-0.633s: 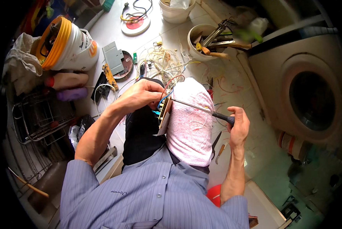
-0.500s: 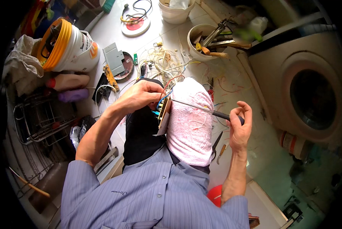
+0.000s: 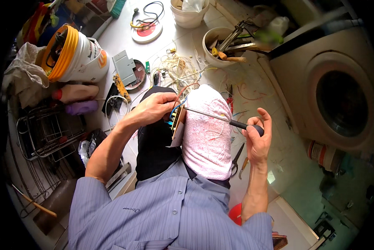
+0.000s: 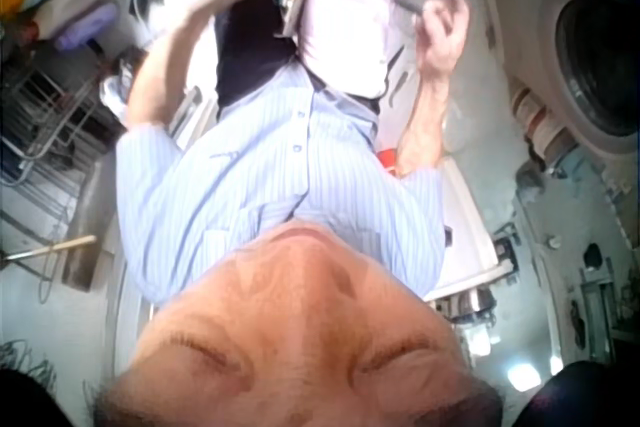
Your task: The person organizes a bundle of wires and uses a screwdriver to tighten components on an electronic circuit board assembly.
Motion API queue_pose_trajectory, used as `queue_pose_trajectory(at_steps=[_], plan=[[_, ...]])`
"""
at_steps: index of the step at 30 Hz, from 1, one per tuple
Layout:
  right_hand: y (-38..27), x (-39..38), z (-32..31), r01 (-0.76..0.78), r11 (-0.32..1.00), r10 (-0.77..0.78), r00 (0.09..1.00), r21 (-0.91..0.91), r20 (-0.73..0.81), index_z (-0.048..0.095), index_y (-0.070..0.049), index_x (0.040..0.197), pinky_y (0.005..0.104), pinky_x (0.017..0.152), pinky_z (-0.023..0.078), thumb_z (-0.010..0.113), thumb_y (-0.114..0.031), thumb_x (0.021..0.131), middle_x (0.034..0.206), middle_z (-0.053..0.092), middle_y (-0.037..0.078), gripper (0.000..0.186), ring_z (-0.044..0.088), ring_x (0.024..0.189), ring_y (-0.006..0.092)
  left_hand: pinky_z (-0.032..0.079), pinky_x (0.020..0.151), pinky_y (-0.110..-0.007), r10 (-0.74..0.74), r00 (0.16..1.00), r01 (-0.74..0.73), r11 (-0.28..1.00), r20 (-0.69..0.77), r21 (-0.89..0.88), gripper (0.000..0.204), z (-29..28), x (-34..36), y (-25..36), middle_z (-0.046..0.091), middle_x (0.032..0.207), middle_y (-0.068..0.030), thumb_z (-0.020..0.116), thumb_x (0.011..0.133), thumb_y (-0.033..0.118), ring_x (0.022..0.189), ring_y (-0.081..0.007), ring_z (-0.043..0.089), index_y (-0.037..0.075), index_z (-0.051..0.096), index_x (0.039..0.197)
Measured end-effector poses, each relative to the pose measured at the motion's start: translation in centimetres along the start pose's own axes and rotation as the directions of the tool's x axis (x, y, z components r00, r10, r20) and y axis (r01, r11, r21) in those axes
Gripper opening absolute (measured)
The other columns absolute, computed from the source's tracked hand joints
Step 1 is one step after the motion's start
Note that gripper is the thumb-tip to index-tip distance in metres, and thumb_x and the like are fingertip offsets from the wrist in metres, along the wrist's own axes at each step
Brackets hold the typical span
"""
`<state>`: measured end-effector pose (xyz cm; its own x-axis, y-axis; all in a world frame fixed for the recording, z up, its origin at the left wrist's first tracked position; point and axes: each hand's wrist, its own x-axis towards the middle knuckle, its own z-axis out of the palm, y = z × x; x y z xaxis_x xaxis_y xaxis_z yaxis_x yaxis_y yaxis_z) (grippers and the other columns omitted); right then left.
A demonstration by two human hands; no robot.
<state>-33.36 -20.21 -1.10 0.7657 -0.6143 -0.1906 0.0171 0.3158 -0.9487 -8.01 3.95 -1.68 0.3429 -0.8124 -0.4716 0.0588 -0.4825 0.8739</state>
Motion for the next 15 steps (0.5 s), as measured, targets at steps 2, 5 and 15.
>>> queue_pose_trajectory(at_steps=[2,5,15], plan=[[0.5,-0.1,0.8,-0.002,1.000,0.003,0.997,0.008,-0.083,0.048,0.000,0.137,0.0253,0.061,0.046,0.062,-0.021,0.103,0.088,0.054,0.004,0.043,0.049,0.064,0.0092,0.042,0.062,-0.026,0.048,0.998,-0.045,0.995,-0.029,0.085,0.023,0.2,0.1,-0.1,0.053,0.072,0.0026,0.054,0.105,0.020,0.066,-0.0073,0.048,0.001,0.066,0.100],[0.3,0.1,0.3,-0.088,0.983,0.065,0.988,-0.161,-0.143,0.054,0.001,0.127,0.0229,0.048,0.036,0.051,-0.038,0.108,0.072,0.051,0.000,0.043,0.041,0.052,0.0063,0.042,0.062,-0.026,0.082,0.995,-0.071,0.983,-0.059,0.171,0.024,0.3,0.4,-0.3,0.053,0.072,0.0021,0.054,0.105,0.021,0.066,-0.0080,0.048,0.001,0.066,0.101],[1.1,-0.5,0.4,-0.154,0.951,0.092,0.968,-0.267,-0.233,0.057,-0.001,0.116,0.0234,0.043,0.023,0.046,-0.038,0.109,0.062,0.040,-0.006,0.038,0.032,0.047,0.0040,0.052,0.071,-0.023,0.025,0.999,-0.029,0.965,-0.020,-0.260,0.021,-0.8,-1.2,-0.2,0.069,0.087,-0.0001,0.064,0.101,0.020,0.076,-0.0076,0.063,0.001,0.072,0.106]])
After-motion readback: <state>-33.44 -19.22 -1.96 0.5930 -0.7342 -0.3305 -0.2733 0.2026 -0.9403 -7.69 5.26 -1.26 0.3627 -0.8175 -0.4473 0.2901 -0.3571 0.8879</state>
